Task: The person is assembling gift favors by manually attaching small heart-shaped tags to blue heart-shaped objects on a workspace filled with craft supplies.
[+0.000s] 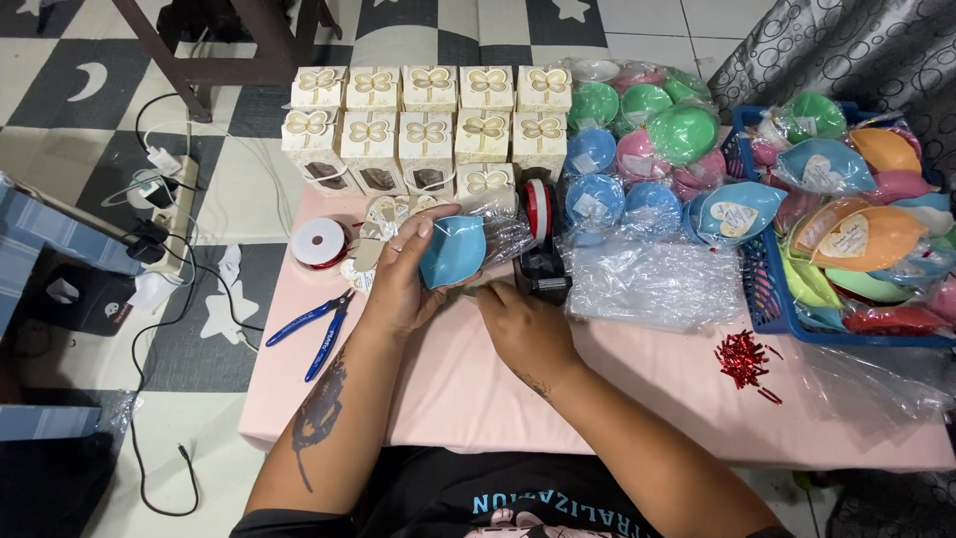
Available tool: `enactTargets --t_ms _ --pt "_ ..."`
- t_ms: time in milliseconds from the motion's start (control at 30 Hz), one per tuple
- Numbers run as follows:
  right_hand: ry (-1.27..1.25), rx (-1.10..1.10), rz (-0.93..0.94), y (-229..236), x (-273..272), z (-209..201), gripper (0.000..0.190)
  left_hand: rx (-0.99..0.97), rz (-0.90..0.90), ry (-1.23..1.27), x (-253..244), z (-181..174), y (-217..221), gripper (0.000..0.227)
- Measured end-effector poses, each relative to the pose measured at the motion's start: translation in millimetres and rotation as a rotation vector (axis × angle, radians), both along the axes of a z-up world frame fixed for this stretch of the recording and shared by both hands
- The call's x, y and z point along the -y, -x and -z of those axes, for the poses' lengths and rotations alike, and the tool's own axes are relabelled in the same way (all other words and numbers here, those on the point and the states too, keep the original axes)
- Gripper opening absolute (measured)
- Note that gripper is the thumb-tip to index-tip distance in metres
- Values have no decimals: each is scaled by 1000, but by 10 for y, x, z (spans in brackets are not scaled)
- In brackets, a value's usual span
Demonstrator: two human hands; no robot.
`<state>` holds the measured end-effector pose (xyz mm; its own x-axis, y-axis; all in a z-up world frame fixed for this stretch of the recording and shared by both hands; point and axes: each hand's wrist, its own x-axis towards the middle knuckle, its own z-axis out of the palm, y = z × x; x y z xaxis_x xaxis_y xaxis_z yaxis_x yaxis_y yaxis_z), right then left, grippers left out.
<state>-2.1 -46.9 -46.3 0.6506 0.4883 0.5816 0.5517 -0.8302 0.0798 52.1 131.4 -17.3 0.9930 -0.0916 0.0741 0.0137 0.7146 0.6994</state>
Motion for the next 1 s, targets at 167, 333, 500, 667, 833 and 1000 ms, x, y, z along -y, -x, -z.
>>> enactTargets --t_ms 167,333,500,667,833,1000 --pt "-244 -14 58 94 260 -297 6 -16 33 -16 29 8 25 62" --pt "-605 -108 124 203 750 -523 11 -26 74 -31 143 -132 167 62" --pt "-1245 -525 98 344 958 -852 28 0 217 -132 301 -52 222 61" --pt "-1259 -650 121 333 951 -714 21 -34 266 -153 430 -104 330 61" --pt "-1170 -698 163 332 955 -747 12 -58 316 -160 443 -23 308 60" --pt "-1199 -708 148 320 922 -772 20 -59 384 -155 451 -29 332 60"
